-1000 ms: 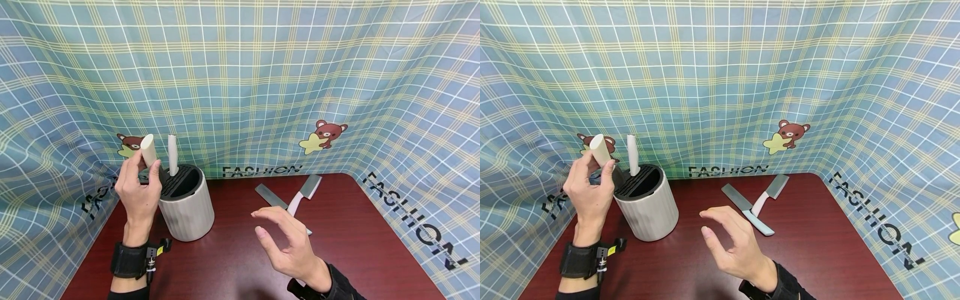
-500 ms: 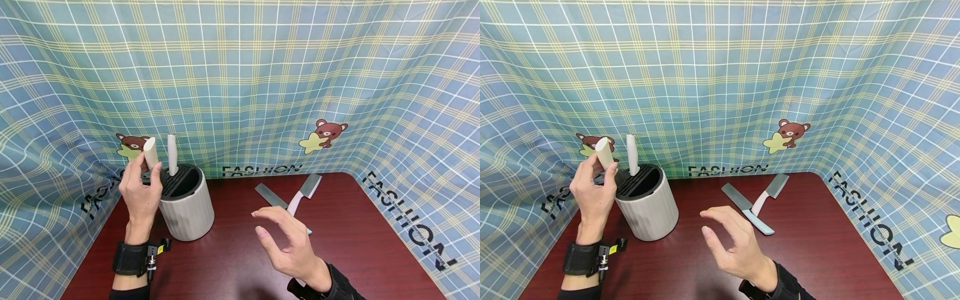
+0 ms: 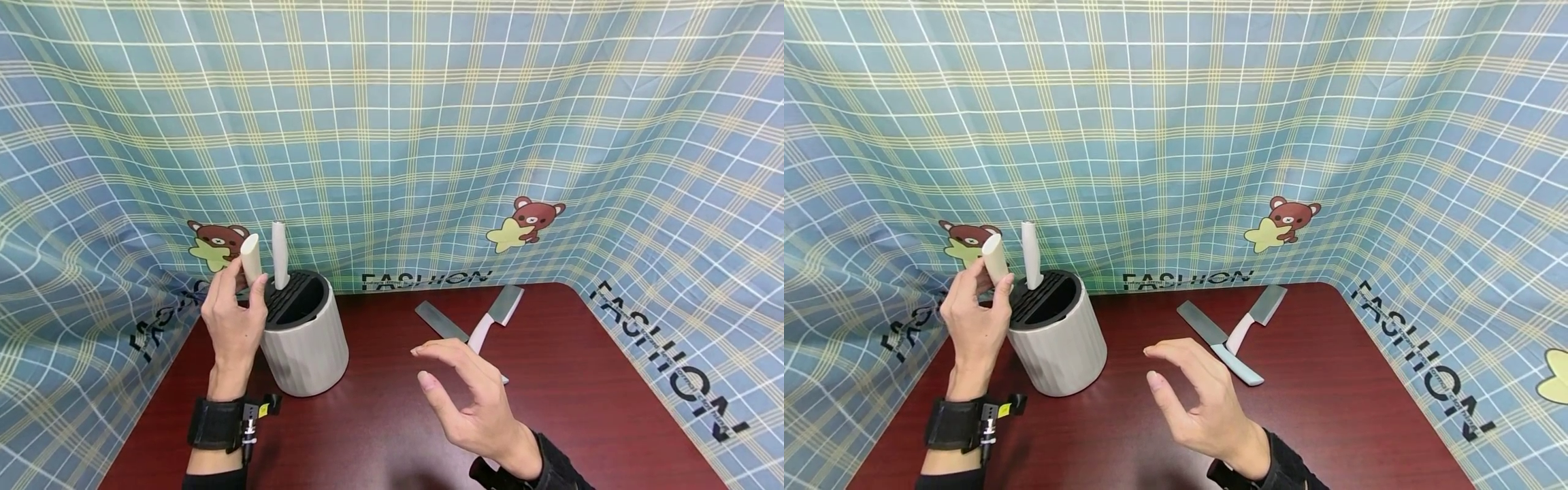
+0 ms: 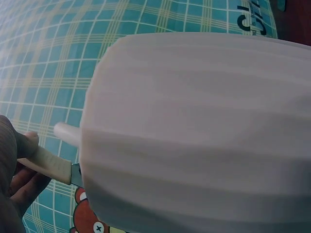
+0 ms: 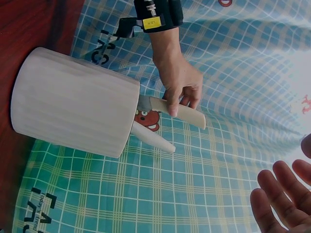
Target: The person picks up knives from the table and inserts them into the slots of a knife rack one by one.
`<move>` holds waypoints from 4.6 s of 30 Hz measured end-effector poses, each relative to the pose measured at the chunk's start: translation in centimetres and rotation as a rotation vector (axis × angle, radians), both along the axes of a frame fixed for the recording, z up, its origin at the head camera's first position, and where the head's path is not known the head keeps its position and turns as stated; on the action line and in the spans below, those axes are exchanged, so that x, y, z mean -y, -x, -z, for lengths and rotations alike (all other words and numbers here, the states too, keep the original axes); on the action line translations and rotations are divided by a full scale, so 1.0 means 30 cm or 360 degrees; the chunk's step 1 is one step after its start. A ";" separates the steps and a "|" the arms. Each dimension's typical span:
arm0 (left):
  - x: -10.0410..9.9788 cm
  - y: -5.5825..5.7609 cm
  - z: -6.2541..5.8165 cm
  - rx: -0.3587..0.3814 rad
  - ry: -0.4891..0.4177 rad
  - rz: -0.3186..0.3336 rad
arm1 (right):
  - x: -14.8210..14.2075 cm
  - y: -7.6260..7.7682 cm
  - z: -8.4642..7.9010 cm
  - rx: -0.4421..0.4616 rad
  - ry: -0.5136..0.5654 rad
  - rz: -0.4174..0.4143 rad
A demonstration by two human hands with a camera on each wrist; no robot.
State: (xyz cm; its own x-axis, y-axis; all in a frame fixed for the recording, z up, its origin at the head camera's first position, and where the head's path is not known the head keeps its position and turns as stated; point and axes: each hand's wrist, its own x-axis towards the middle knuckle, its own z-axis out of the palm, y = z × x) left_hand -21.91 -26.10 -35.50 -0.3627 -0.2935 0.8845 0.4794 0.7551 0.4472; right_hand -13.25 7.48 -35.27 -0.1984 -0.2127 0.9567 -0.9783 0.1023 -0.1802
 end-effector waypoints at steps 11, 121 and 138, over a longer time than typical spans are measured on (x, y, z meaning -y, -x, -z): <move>0.015 -0.001 0.052 0.0096 0.0016 0.0008 | 0.001 -0.008 0.009 0.0019 -0.0011 -0.0007; -0.511 -0.275 0.141 -0.0289 0.0749 0.0530 | -0.383 0.650 0.300 0.0792 -0.1134 0.0841; -0.514 -0.281 0.138 -0.0294 0.0771 0.0559 | -0.445 0.689 0.432 0.0929 -0.1345 0.0791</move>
State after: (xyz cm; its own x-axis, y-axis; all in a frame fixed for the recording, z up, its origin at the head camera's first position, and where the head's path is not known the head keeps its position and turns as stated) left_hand -13.47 -10.68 -39.65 -0.1929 0.2654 0.9446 0.7724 0.6349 -0.0206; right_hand -33.93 20.83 -48.23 -0.8083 -0.5186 0.2786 -0.5852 0.7598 -0.2834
